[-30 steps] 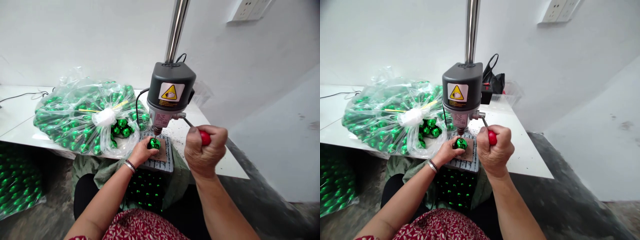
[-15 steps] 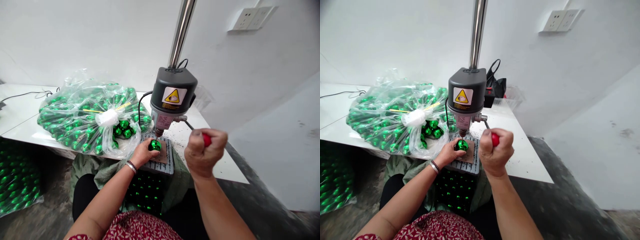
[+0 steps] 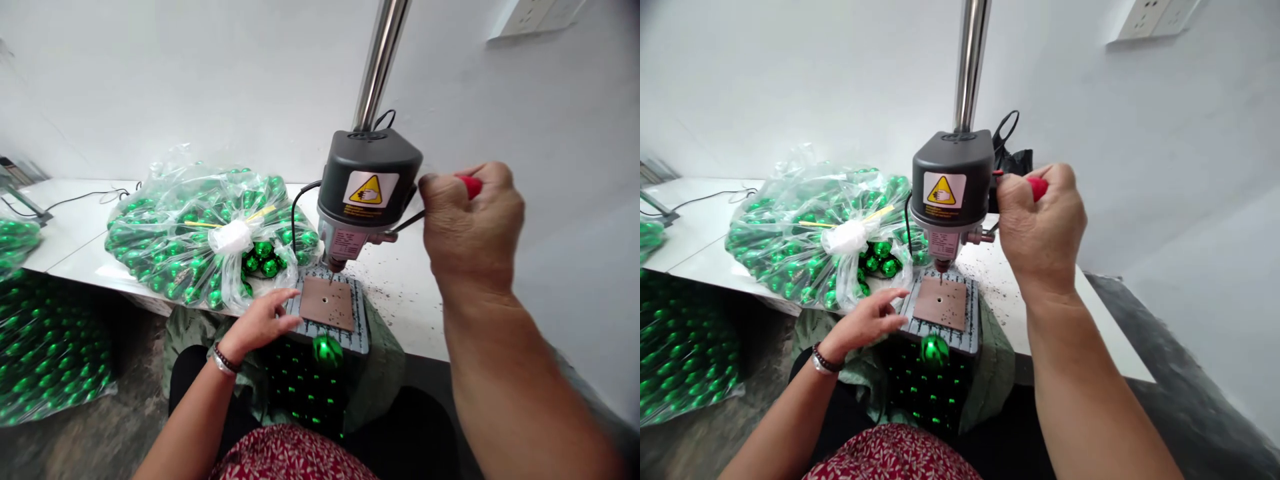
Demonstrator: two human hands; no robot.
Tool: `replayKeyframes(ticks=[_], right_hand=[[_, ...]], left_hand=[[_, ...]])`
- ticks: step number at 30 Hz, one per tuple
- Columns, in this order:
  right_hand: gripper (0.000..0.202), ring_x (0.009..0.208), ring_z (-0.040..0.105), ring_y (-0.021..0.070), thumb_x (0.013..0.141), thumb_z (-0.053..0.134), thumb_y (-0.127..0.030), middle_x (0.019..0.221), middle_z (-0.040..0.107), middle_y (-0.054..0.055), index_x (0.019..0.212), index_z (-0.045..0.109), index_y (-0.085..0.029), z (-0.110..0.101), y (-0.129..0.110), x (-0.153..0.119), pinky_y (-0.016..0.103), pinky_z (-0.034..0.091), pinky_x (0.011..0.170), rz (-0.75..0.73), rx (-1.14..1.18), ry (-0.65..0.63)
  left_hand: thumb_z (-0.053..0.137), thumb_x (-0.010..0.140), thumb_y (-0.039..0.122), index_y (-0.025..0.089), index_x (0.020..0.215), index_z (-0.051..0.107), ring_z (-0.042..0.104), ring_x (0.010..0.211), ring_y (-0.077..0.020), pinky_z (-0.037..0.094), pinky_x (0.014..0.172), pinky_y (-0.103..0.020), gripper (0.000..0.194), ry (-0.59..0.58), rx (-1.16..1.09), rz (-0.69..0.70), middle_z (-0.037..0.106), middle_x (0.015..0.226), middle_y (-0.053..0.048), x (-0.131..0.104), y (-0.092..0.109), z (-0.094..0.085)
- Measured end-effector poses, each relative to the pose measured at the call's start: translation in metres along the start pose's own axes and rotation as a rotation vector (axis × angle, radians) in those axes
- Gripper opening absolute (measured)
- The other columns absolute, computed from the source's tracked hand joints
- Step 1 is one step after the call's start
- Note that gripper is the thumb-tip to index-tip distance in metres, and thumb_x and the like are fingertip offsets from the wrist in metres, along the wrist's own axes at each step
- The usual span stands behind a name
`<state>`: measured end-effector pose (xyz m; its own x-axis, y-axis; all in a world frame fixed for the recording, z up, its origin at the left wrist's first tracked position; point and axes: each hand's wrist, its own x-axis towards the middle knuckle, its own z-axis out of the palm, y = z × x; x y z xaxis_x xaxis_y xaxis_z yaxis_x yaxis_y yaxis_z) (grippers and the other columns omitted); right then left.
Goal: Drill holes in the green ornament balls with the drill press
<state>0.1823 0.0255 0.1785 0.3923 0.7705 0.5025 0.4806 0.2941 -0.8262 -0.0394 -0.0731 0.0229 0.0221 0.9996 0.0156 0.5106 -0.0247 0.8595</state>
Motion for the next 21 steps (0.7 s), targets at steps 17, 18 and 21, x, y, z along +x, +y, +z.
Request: replayKeyframes(ticks=[17, 18, 21], right_hand=[[0.025, 0.061, 0.035, 0.0044, 0.080, 0.067, -0.026, 0.060, 0.043, -0.008, 0.070, 0.045, -0.018, -0.001, 0.002, 0.000, 0.025, 0.029, 0.063, -0.051, 0.087, 0.014], [0.025, 0.061, 0.035, 0.0043, 0.080, 0.066, -0.027, 0.059, 0.042, -0.008, 0.070, 0.045, -0.018, 0.000, 0.003, 0.000, 0.025, 0.028, 0.062, -0.063, 0.087, 0.007], [0.025, 0.061, 0.035, 0.0048, 0.080, 0.066, -0.027, 0.060, 0.042, -0.008, 0.070, 0.045, -0.018, 0.001, 0.003, 0.000, 0.025, 0.030, 0.063, -0.071, 0.086, 0.015]], left_hand=[[0.062, 0.073, 0.009, 0.017, 0.087, 0.076, 0.065, 0.103, -0.0405, 0.043, 0.100, -0.055, 0.021, 0.140, 0.721, -0.261, 0.070, 0.095, -0.016, 0.030, -0.041, -0.047], [0.064, 0.071, 0.010, 0.018, 0.093, 0.076, 0.064, 0.105, -0.0398, 0.044, 0.100, -0.054, 0.026, 0.174, 0.664, -0.235, 0.071, 0.101, -0.016, 0.030, -0.035, -0.047], [0.070, 0.074, 0.023, 0.022, 0.116, 0.071, 0.063, 0.110, -0.0324, 0.049, 0.098, -0.043, 0.042, 0.337, 0.310, -0.113, 0.070, 0.116, -0.011, 0.029, -0.010, -0.043]])
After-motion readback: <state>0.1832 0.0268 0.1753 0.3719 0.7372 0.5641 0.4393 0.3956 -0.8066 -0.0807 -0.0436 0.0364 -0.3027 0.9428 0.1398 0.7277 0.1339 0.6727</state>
